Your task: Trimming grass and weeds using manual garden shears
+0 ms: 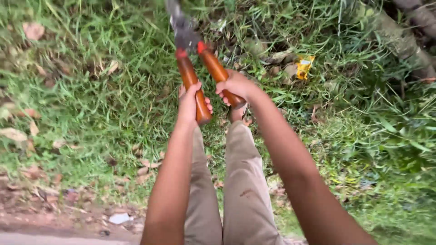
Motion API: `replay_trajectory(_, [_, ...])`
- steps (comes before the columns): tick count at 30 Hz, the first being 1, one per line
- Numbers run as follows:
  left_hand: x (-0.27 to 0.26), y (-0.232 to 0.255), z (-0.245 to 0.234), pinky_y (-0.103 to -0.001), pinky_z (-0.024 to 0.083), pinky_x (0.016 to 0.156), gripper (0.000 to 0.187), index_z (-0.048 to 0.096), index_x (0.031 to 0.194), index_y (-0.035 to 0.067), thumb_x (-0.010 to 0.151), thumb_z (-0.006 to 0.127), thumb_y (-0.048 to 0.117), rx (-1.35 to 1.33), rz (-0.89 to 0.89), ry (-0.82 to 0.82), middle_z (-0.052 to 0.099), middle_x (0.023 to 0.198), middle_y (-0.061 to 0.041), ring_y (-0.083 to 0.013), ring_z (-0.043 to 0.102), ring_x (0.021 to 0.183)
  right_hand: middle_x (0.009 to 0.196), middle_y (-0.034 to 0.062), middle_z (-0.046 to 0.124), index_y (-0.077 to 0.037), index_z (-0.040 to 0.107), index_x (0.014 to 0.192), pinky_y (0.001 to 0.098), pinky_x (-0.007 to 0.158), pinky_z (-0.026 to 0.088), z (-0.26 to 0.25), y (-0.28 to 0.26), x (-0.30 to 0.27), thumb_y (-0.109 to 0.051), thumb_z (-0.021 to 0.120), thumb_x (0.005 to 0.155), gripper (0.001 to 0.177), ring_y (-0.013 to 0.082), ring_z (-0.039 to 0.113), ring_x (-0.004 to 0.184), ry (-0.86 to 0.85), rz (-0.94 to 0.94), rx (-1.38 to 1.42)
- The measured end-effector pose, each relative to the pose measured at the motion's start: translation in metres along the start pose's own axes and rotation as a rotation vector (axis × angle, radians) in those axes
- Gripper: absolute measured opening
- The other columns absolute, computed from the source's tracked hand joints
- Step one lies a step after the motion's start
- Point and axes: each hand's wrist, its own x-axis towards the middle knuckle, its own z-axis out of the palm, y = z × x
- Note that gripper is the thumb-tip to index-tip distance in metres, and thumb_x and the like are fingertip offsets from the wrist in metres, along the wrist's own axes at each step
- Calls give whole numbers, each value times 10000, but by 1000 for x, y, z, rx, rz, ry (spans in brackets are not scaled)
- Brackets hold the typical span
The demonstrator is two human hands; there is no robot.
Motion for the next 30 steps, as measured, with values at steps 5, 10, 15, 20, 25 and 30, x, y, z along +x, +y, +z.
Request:
replay_trajectory(5, [-41,47,-33,-399,571,388,462,546,1006,72,837,770,440,171,-19,-97,622,617,-158,-270,635,441,590,152,586,-14,477,1321,414,342,545,4,-38,-73,24,688,753,607,262,620,403,45,2,-72])
replay_trajectory(10, [-80,89,-93,-348,543,401,545,550,1068,22,793,797,422,512,-146,-163,590,605,-127,-212,595,436,593,205,592,49,444,1367,444,342,530,-35,-38,-126,122,647,661,739,315,605,388,62,147,-308])
replay_trajectory(15, [-41,54,-166,-356,520,352,498,553,1183,0,800,812,184,628,-232,-275,586,563,-127,-239,587,384,713,198,614,0,447,1452,375,419,573,-57,11,-102,106,666,718,773,274,657,471,46,201,-528])
replay_trajectory(20, [81,-83,-165,-360,561,422,417,551,1132,28,813,786,156,354,-177,-220,596,620,-103,-213,605,450,935,205,694,-132,546,1443,403,571,616,-15,48,-3,-55,768,718,762,331,737,710,113,148,-717])
replay_trajectory(25, [201,-163,-114,-326,590,468,212,622,834,114,778,796,222,-111,-98,-12,619,615,-18,-166,640,489,703,196,651,15,481,1333,402,445,621,15,61,103,-44,667,761,605,300,684,490,81,62,-358])
replay_trajectory(30, [92,-107,-85,-426,545,351,257,630,807,15,761,807,195,-117,1,-39,617,530,-160,-275,633,392,642,212,620,79,539,1204,459,354,553,33,2,25,121,703,648,581,314,638,417,66,59,-429])
